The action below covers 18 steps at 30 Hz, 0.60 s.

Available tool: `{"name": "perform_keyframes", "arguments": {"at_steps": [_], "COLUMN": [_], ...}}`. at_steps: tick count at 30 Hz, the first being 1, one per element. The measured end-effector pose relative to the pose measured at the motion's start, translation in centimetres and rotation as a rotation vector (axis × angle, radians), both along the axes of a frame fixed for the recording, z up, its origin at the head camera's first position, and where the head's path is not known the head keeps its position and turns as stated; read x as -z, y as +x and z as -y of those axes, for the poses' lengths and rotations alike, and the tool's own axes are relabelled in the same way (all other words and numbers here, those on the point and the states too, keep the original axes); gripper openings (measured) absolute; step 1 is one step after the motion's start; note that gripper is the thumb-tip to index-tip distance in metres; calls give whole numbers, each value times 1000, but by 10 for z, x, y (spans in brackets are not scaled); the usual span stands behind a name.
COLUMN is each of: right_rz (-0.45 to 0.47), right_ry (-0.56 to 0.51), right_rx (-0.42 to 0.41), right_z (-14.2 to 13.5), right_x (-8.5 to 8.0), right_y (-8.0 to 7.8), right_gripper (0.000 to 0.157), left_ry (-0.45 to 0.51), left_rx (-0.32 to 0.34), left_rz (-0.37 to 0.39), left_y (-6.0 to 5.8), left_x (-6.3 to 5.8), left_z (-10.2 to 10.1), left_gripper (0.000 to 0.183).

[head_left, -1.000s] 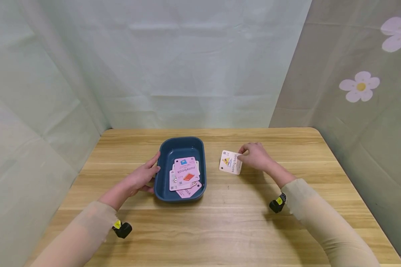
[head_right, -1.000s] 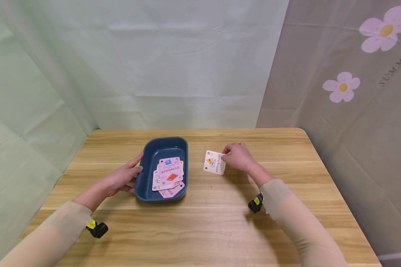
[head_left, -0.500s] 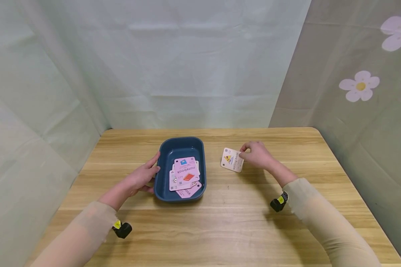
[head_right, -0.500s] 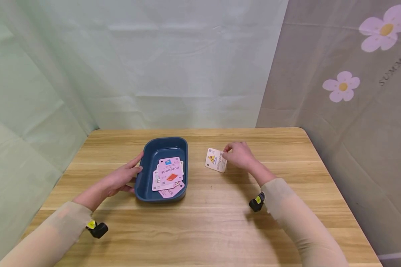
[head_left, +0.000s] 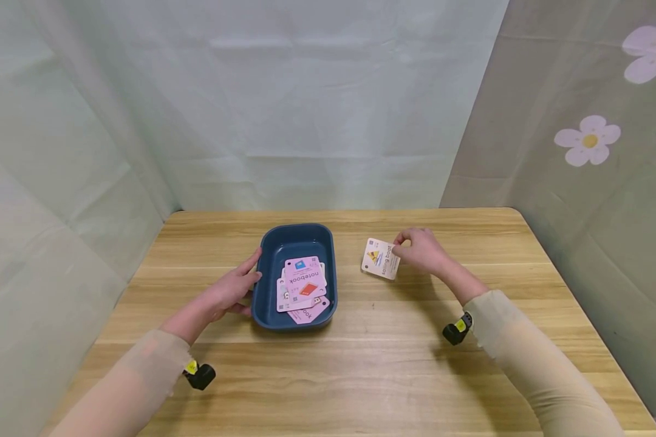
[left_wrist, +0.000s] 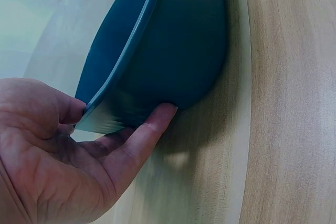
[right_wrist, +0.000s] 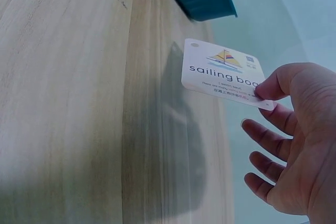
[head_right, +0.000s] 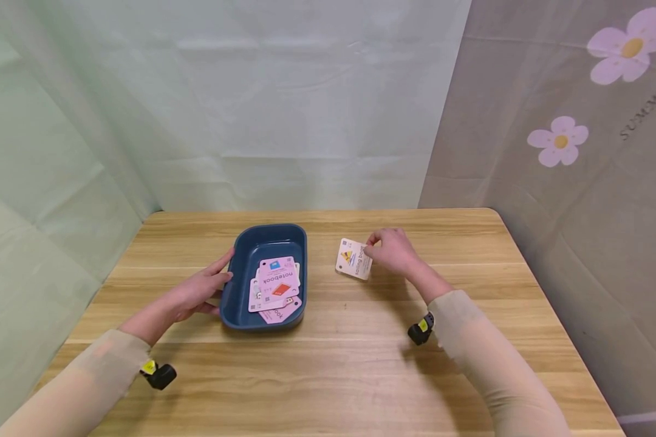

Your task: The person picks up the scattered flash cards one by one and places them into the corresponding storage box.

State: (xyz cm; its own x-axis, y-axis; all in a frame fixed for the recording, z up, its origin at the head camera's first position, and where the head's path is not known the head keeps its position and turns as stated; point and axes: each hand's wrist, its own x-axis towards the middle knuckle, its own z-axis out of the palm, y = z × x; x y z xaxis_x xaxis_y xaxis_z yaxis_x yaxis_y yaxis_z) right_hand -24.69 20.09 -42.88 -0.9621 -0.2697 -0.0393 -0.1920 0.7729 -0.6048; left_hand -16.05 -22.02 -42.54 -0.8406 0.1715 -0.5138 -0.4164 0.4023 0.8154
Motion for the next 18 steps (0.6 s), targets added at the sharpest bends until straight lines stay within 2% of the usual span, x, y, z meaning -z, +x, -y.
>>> {"name": "perform_keyframes", "arguments": {"at_steps": [18], "right_rz": [-22], "right_ry": [-30], "right_rx": [8], "right_z": [-2], "right_x": [-14], "right_y": [1], "right_gripper": [18], "left_ry": [6], "left_rx": [10], "left_rz": [-5], "left_y": [-1], "left_x": [1], "left_z": [-1], "left_gripper": [65]}}
